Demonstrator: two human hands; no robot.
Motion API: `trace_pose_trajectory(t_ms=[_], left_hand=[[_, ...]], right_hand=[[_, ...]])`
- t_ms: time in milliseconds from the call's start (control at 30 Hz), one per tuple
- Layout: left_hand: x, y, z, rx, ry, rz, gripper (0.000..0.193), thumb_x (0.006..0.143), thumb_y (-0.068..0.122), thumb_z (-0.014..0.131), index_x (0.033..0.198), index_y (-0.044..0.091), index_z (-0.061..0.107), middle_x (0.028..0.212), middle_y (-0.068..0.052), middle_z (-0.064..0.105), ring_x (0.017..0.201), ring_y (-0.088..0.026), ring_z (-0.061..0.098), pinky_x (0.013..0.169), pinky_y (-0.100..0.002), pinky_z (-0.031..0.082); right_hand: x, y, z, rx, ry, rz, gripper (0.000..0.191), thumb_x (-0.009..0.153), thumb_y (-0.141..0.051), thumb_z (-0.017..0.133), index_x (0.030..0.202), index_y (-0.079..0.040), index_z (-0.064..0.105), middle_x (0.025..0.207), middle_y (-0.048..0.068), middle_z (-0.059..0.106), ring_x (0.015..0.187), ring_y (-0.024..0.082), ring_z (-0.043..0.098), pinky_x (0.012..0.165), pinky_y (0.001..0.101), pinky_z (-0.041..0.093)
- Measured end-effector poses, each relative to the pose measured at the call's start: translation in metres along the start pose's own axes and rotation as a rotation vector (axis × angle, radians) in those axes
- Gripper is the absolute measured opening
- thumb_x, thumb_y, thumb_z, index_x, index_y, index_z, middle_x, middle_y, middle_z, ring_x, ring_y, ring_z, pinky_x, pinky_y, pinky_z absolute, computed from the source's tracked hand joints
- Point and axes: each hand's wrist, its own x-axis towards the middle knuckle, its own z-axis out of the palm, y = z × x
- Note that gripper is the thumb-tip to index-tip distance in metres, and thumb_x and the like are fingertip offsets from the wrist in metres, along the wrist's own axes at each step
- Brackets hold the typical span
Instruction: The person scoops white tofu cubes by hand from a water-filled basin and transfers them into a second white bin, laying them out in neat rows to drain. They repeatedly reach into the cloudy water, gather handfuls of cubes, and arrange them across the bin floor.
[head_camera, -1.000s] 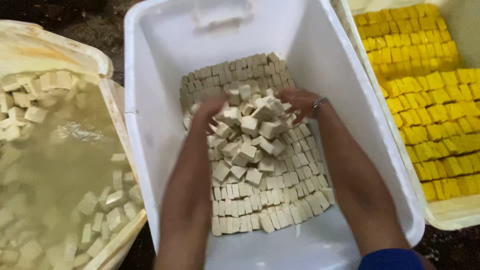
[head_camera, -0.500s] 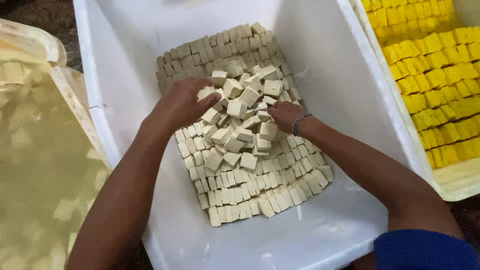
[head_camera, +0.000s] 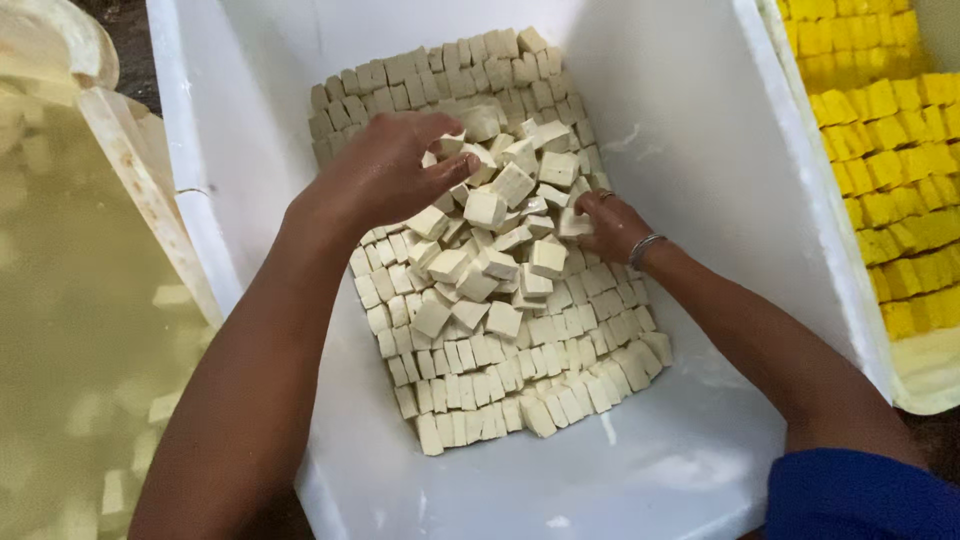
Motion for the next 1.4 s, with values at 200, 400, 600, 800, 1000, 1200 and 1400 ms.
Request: trace_pose_trajectory(t_ms=[200, 400, 600, 800, 1000, 1200, 1400], left_hand=[[-0.004, 0.003, 0.000, -0.020, -0.015, 0.004, 0.050, 0.095, 0.045, 0.065, 0.133, 0.014, 0.063, 0.118, -0.015, 0.073, 0.106, -0.030, 0.073, 0.085, -0.047, 0.056], [-0.006, -0.005, -0.006, 0.023, 0.045, 0.031, 0.050, 0.096, 0.046, 0.067, 0.131, 0.011, 0.065, 0.110, -0.017, 0.073, 0.100, -0.032, 0.072, 0.079, -0.047, 0.055], [-0.004, -0.013, -0.009, -0.068, 0.093, 0.002, 0.051, 0.096, 0.047, 0.066, 0.130, 0.010, 0.065, 0.100, -0.013, 0.073, 0.089, -0.027, 0.073, 0.072, -0.045, 0.056], [0.000, -0.020, -0.009, -0.048, 0.133, 0.086, 0.050, 0.095, 0.045, 0.069, 0.128, 0.008, 0.067, 0.103, -0.016, 0.074, 0.092, -0.029, 0.073, 0.075, -0.046, 0.056], [-0.001, -0.016, -0.011, -0.074, 0.122, 0.055, 0.049, 0.095, 0.045, 0.069, 0.128, 0.008, 0.067, 0.106, -0.016, 0.074, 0.094, -0.029, 0.073, 0.075, -0.044, 0.056], [-0.004, -0.014, -0.015, -0.059, 0.110, 0.057, 0.050, 0.094, 0.045, 0.070, 0.127, 0.008, 0.067, 0.103, -0.016, 0.074, 0.091, -0.029, 0.074, 0.073, -0.045, 0.056], [-0.001, -0.017, -0.012, -0.072, 0.117, 0.052, 0.049, 0.095, 0.045, 0.069, 0.128, 0.008, 0.066, 0.105, -0.016, 0.073, 0.092, -0.028, 0.073, 0.072, -0.044, 0.056]], right_hand=[[-0.012, 0.002, 0.002, 0.344, -0.113, 0.062, 0.046, 0.083, -0.021, 0.079, 0.119, -0.007, 0.056, 0.124, 0.018, 0.066, 0.105, 0.026, 0.070, 0.090, 0.0343, 0.062], [-0.022, -0.007, 0.041, 0.128, 0.013, -0.338, 0.036, 0.082, -0.020, 0.081, 0.112, -0.010, 0.063, 0.122, 0.015, 0.064, 0.105, 0.027, 0.068, 0.087, 0.0356, 0.062], [-0.020, -0.008, 0.053, 0.220, 0.073, -0.265, 0.038, 0.086, -0.020, 0.078, 0.119, -0.010, 0.063, 0.119, 0.013, 0.064, 0.102, 0.028, 0.069, 0.085, 0.0396, 0.060], [-0.013, -0.003, 0.050, 0.287, 0.067, -0.179, 0.035, 0.088, -0.018, 0.078, 0.118, -0.007, 0.065, 0.115, 0.014, 0.064, 0.102, 0.027, 0.069, 0.090, 0.0372, 0.061], [-0.012, -0.014, 0.045, 0.280, 0.040, -0.299, 0.031, 0.089, -0.014, 0.074, 0.117, -0.005, 0.065, 0.115, 0.015, 0.062, 0.105, 0.028, 0.068, 0.087, 0.0371, 0.064], [-0.013, -0.022, 0.040, 0.181, -0.085, -0.127, 0.036, 0.092, -0.024, 0.075, 0.125, -0.013, 0.064, 0.130, 0.011, 0.069, 0.101, 0.024, 0.073, 0.088, 0.0386, 0.063], [-0.017, -0.032, 0.047, 0.086, 0.016, -0.354, 0.046, 0.082, -0.023, 0.081, 0.121, -0.009, 0.061, 0.133, 0.021, 0.061, 0.102, 0.031, 0.070, 0.084, 0.0410, 0.062]])
